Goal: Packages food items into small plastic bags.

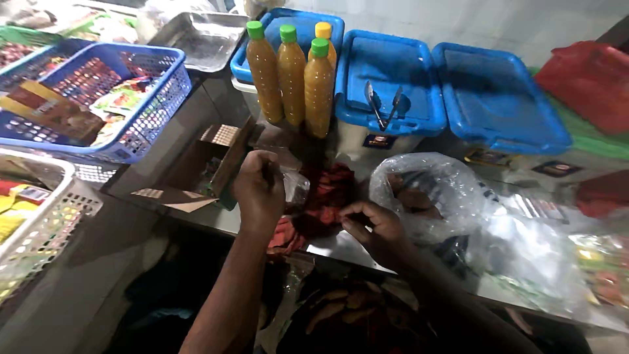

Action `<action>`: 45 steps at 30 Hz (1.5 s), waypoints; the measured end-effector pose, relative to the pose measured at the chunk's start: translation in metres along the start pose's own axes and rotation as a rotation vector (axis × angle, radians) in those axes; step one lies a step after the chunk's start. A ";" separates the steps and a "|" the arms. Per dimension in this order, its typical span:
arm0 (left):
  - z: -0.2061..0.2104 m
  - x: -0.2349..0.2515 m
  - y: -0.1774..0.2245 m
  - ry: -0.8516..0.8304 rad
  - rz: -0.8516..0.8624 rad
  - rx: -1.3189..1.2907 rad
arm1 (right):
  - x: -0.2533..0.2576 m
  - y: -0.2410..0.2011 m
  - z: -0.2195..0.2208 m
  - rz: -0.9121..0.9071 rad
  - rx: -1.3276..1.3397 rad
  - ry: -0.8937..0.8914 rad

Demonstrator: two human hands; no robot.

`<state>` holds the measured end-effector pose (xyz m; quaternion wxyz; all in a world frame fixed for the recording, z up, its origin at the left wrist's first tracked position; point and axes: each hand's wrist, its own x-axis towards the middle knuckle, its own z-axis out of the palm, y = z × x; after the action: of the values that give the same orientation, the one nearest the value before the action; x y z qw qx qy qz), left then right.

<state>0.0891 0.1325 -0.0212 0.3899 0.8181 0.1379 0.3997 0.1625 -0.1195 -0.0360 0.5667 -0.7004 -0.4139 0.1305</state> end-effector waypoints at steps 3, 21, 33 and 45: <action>0.012 -0.009 -0.005 -0.019 -0.001 0.118 | -0.006 -0.005 -0.005 -0.044 0.033 -0.001; 0.016 -0.048 -0.128 -0.251 -0.567 0.787 | -0.027 -0.003 -0.019 0.090 -0.138 -0.046; 0.003 -0.003 -0.112 0.214 -0.167 0.362 | -0.032 0.016 -0.011 0.105 -0.133 -0.024; -0.005 -0.038 0.011 -0.521 -0.130 -0.032 | -0.009 0.009 0.020 -0.069 -0.101 0.222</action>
<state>0.0595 0.1074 -0.0322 0.4498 0.8765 0.0790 0.1521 0.1478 -0.1125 -0.0533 0.5773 -0.7235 -0.3783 0.0115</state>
